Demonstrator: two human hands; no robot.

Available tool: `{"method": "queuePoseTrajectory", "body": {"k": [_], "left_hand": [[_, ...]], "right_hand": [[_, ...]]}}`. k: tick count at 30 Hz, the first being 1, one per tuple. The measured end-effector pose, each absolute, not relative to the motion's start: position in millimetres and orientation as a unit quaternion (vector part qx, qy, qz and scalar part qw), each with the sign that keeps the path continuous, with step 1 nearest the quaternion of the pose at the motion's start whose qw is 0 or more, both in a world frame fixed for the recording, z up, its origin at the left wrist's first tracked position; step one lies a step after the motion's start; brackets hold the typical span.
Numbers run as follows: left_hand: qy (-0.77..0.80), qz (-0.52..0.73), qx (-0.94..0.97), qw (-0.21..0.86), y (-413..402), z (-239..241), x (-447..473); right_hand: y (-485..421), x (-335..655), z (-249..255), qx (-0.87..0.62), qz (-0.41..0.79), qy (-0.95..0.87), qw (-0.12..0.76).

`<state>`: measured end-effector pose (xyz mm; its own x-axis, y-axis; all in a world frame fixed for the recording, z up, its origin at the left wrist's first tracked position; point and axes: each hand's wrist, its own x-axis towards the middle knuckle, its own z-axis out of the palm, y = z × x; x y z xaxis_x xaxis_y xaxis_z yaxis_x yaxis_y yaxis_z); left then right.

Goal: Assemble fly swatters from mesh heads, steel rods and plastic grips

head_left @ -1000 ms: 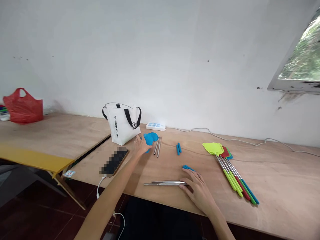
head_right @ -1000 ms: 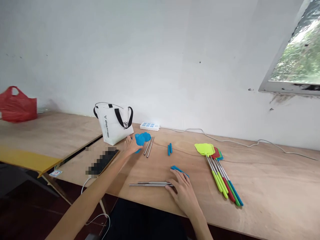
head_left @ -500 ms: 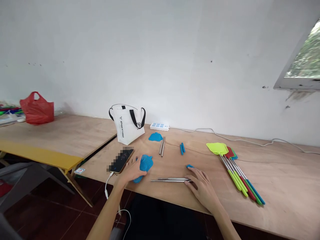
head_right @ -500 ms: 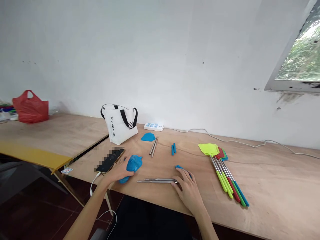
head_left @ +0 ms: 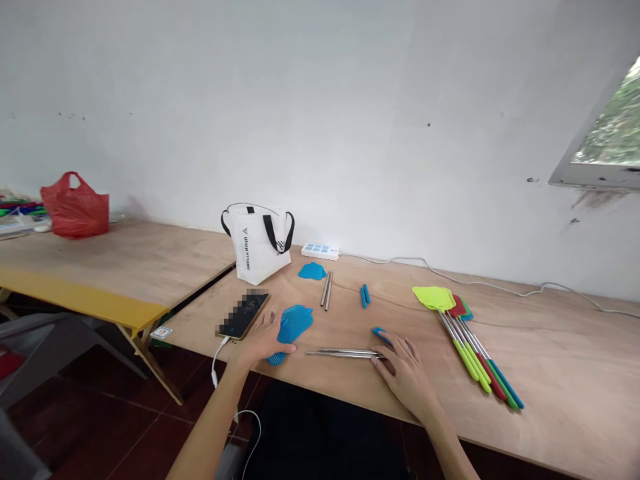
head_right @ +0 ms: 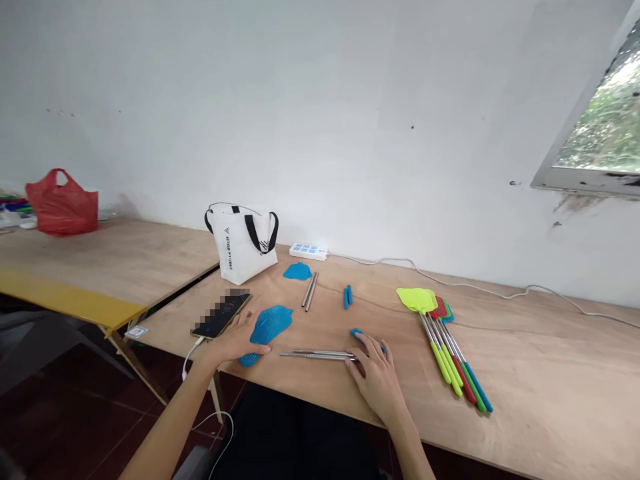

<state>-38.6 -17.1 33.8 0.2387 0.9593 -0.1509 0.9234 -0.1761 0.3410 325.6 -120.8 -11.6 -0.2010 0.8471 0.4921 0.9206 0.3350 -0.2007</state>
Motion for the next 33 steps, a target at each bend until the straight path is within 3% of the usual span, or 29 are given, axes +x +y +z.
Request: {"method": "queuePoseTrajectory", "body": {"k": [5, 23, 33], "left_hand": [[0.571, 0.062, 0.787, 0.224, -20, 43, -41], [0.43, 0.177, 0.863, 0.197, -25, 46, -25], [0.357, 0.303, 0.866, 0.173, -47, 57, 38]], "right_hand": [[-120, 325, -12, -0.573, -0.069, -0.77, 0.273], [-116, 324, -14, -0.59, -0.088, -0.756, 0.271], [-113, 332, -16, -0.7, -0.067, -0.646, 0.296]]}}
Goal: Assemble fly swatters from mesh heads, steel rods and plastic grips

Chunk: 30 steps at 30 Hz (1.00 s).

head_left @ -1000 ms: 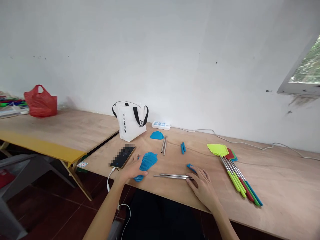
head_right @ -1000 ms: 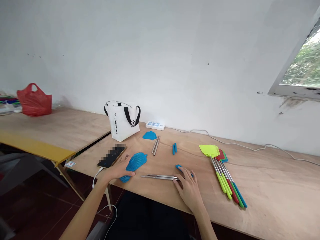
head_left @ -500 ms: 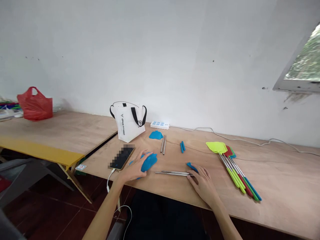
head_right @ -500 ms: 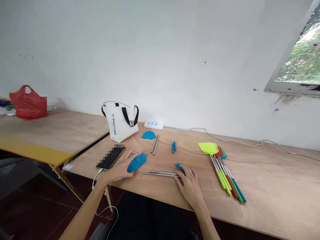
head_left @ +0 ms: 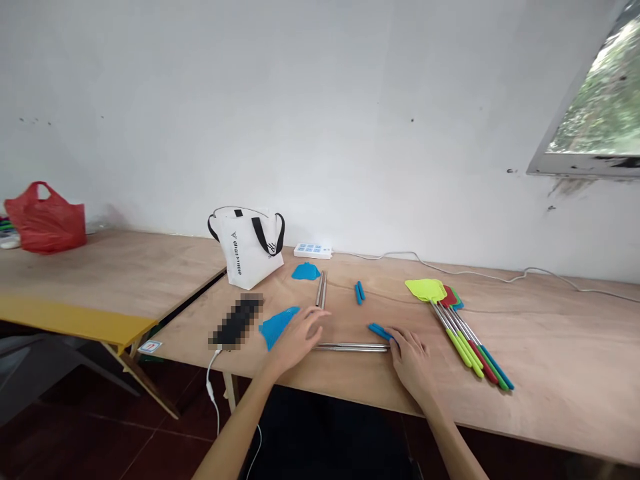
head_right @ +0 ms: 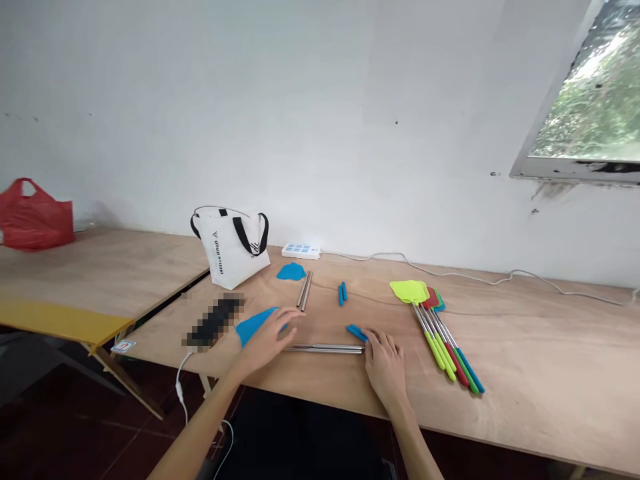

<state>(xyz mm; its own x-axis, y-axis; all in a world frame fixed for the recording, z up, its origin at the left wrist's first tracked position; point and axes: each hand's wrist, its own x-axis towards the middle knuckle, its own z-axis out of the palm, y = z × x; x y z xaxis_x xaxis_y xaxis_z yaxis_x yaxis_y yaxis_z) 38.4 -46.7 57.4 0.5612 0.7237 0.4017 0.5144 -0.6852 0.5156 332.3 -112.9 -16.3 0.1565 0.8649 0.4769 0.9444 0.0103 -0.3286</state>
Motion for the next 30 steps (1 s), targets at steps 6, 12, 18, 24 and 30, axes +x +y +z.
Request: {"method": "queuePoseTrajectory", "body": {"k": [6, 12, 18, 24, 30], "left_hand": [[0.332, 0.22, 0.907, 0.138, -63, 30, 80], [0.359, 0.222, 0.898, 0.126, -53, 24, 68], [0.393, 0.225, 0.882, 0.132, -53, 26, 68], [0.399, 0.226, 0.876, 0.148, -48, 17, 71], [0.407, 0.241, 0.868, 0.148, -46, 14, 71]], "right_hand": [[-110, 344, -19, -0.672, -0.052, -0.664, 0.324], [-106, 363, -24, -0.641, -0.024, -0.692, 0.33], [-108, 358, -27, -0.682, -0.072, -0.667, 0.291], [-107, 361, -32, -0.722, -0.133, -0.629, 0.256], [-105, 364, -34, -0.701, -0.11, -0.643, 0.289]]}}
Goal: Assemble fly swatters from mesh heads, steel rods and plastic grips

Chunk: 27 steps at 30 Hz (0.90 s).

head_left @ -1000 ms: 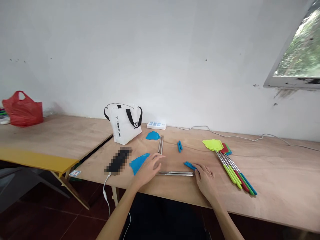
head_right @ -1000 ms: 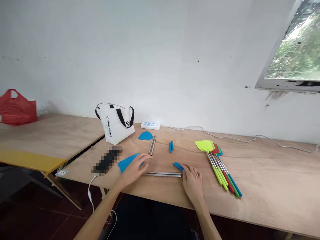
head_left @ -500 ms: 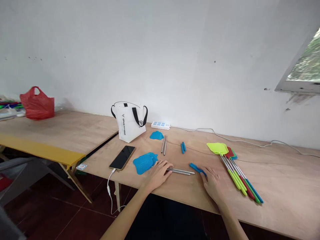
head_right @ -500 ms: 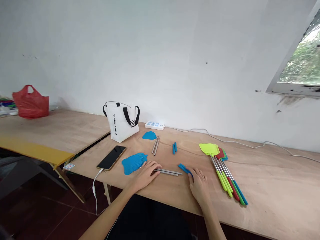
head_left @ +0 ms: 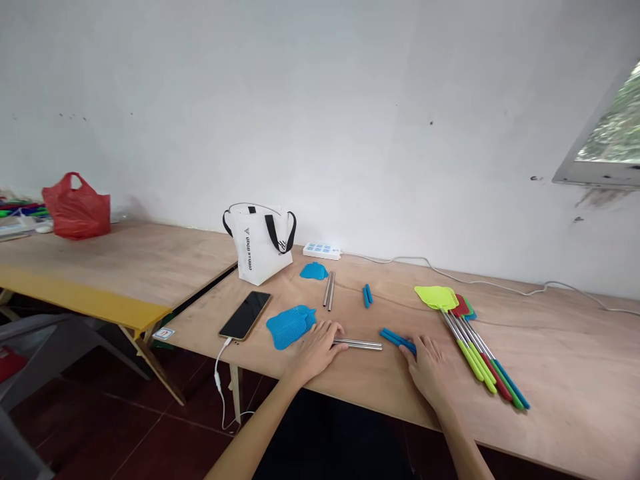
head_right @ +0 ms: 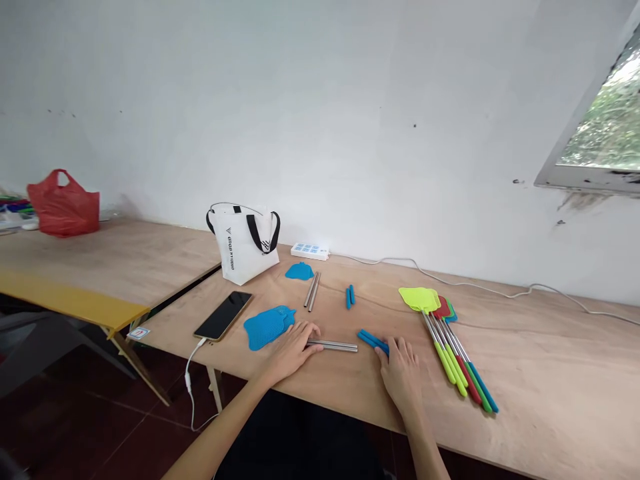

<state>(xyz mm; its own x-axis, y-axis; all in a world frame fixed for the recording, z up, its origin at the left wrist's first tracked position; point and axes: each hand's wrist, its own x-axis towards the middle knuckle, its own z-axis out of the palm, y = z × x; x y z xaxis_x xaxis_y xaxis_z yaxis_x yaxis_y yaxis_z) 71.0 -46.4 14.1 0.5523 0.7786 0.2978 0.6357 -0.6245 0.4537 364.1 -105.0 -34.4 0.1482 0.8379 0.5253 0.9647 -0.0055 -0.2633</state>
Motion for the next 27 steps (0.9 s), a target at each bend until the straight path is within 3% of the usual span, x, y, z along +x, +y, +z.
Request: {"method": "queuePoseTrajectory", "body": {"k": [14, 27], "left_hand": [[0.427, 0.232, 0.865, 0.124, -46, 12, 72], [0.38, 0.242, 0.88, 0.148, -48, 18, 73]], "right_hand": [[-106, 363, -14, -0.672, -0.016, -0.605, 0.427], [-104, 345, -17, -0.634, -0.035, -0.64, 0.432]]}}
